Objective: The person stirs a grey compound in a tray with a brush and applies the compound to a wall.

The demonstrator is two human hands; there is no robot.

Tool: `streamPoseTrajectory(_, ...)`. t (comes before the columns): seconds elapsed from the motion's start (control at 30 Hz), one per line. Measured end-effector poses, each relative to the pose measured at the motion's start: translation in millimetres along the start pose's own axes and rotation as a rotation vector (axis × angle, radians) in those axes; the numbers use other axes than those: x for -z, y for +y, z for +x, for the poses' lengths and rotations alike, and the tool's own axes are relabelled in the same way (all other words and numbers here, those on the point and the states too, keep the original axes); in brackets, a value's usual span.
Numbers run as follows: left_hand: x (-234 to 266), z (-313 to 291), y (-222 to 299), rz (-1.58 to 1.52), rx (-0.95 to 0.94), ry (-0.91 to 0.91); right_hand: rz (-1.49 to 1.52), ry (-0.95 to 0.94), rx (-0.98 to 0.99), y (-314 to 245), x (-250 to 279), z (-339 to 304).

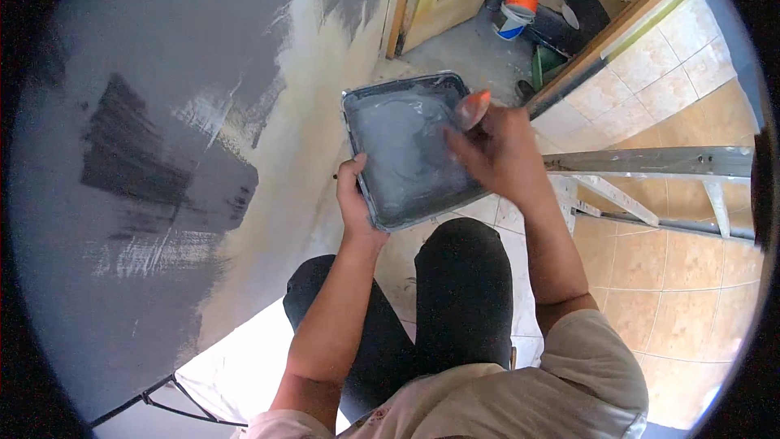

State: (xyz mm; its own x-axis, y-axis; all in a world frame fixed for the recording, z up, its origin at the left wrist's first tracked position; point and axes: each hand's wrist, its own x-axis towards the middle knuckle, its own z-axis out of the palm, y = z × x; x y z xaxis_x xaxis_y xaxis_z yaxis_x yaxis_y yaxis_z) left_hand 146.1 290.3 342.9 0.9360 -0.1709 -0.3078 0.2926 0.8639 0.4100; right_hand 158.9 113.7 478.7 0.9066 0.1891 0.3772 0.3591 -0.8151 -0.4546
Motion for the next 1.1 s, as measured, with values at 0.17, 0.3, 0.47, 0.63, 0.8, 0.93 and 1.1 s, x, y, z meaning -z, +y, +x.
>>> streamPoseTrajectory(0.17, -6.6, 3.5, -12.8, -0.052, 0.052, -0.060, 0.077, 0.130, 0.204, 17.0, -15.2, 7.1)
streamPoseTrajectory(0.3, -7.8, 0.0, -10.4, -0.073, 0.003, -0.052, 0.068, 0.056, 0.084, 8.2, 1.9, -10.4)
streamPoseTrajectory(0.47, -12.8, -4.3, -12.6, -0.065, 0.101, -0.051, 0.047, 0.166, 0.205, 17.8, -14.3, 10.0)
streamPoseTrajectory(0.63, -0.3, 0.2, -8.1, -0.027, -0.012, -0.064, 0.180, -0.009, 0.107, -7.3, 4.0, -9.5)
streamPoseTrajectory(0.8, -11.3, -3.4, -11.6, -0.061, 0.039, -0.086, 0.042, 0.107, 0.241, 10.8, 6.9, 11.0)
streamPoseTrajectory(0.93, -11.2, -6.5, -3.8, -0.073, 0.028, -0.066, 0.076, -0.023, 0.133, 1.3, 8.7, -4.2)
streamPoseTrajectory(1.1, -15.1, -3.9, -13.6, -0.043, 0.053, -0.096, 0.004, 0.039, 0.117, 12.7, 14.5, 7.6)
